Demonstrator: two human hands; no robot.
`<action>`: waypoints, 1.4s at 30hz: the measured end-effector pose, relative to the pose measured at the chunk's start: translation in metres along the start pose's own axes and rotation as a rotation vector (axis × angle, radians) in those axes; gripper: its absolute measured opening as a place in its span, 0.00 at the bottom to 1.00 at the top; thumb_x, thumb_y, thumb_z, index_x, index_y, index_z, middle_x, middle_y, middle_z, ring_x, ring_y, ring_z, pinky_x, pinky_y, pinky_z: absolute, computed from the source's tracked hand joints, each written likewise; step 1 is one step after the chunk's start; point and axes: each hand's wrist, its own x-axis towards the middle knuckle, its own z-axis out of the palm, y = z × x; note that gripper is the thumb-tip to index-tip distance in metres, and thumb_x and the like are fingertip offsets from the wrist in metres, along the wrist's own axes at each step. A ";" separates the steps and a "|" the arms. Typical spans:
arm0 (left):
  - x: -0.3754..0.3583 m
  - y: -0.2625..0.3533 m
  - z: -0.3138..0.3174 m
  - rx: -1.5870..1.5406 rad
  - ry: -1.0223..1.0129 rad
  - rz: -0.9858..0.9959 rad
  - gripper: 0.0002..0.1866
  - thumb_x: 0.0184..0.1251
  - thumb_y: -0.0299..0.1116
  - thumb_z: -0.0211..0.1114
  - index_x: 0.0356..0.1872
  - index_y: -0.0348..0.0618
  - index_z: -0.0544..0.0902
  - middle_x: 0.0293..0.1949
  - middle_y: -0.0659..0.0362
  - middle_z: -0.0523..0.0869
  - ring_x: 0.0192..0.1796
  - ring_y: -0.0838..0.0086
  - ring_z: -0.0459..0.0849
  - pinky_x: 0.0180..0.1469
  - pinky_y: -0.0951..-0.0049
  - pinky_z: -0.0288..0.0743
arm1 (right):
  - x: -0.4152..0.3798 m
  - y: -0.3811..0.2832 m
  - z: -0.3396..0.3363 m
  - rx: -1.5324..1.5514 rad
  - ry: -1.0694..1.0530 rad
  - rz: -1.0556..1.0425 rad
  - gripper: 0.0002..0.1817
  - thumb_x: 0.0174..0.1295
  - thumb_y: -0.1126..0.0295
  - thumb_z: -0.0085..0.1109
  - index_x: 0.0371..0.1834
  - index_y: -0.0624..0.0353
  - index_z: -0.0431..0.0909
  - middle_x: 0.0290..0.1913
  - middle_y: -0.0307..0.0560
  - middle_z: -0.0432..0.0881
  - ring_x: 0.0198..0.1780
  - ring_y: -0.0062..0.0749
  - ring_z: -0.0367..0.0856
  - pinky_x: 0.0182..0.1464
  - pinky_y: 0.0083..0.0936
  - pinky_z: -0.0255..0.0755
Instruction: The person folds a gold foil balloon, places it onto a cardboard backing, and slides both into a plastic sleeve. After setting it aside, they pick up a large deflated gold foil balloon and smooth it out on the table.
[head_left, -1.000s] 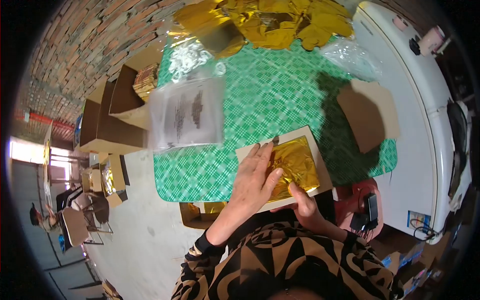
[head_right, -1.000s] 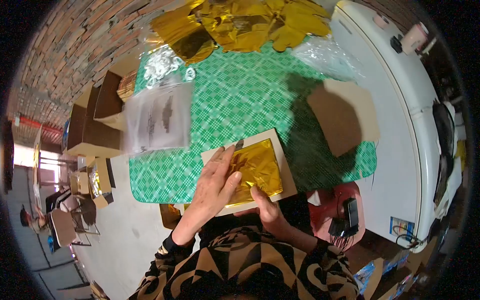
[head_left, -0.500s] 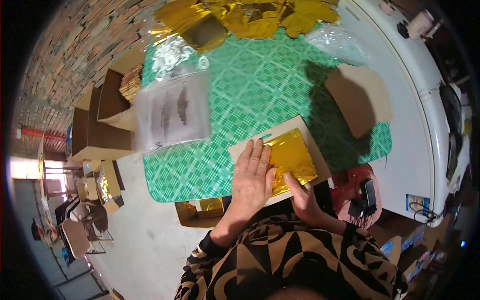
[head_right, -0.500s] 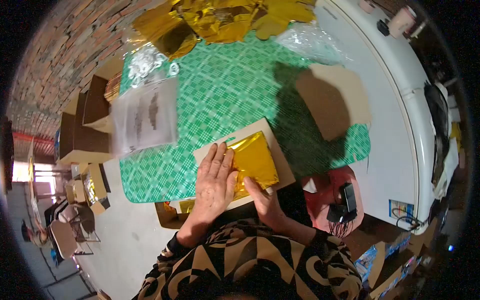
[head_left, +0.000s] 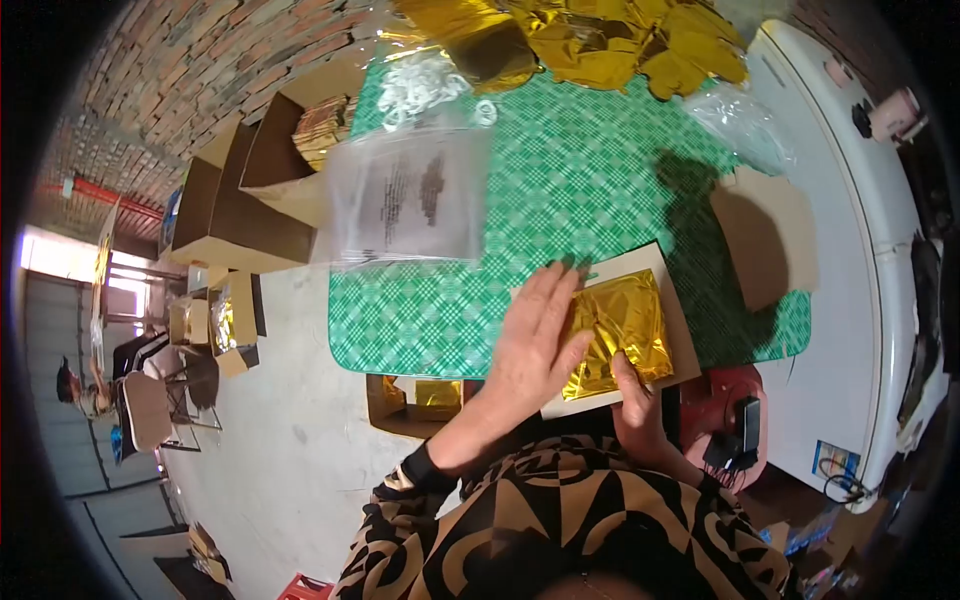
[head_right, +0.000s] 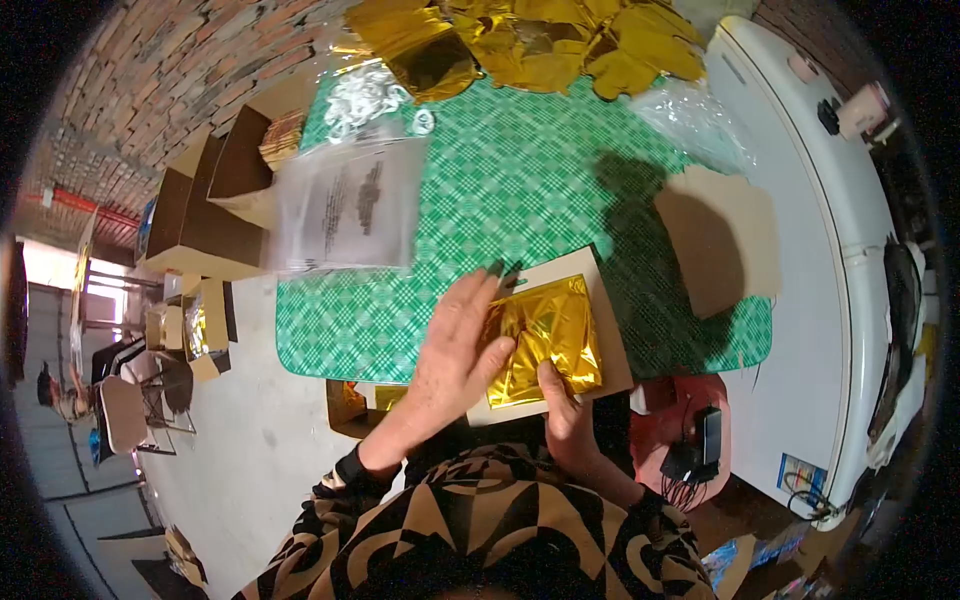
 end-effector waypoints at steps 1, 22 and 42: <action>0.006 -0.006 -0.006 0.073 0.053 0.015 0.36 0.70 0.36 0.73 0.75 0.32 0.72 0.72 0.37 0.75 0.75 0.40 0.73 0.74 0.46 0.69 | -0.001 0.000 -0.002 0.010 0.002 0.020 0.22 0.82 0.76 0.53 0.76 0.63 0.68 0.69 0.48 0.78 0.66 0.34 0.77 0.71 0.32 0.70; 0.055 -0.149 -0.056 0.347 0.405 -0.183 0.15 0.63 0.32 0.77 0.51 0.44 0.91 0.52 0.54 0.88 0.55 0.53 0.80 0.59 0.56 0.76 | 0.005 0.022 -0.024 0.058 -0.089 -0.017 0.23 0.81 0.77 0.53 0.77 0.62 0.68 0.71 0.44 0.76 0.68 0.31 0.75 0.74 0.32 0.67; 0.052 -0.142 -0.073 0.323 0.251 -0.340 0.15 0.61 0.39 0.82 0.42 0.41 0.90 0.47 0.53 0.82 0.56 0.54 0.77 0.60 0.57 0.74 | 0.001 0.001 -0.017 0.125 -0.072 0.057 0.25 0.81 0.74 0.55 0.79 0.59 0.66 0.70 0.44 0.75 0.68 0.33 0.75 0.74 0.37 0.67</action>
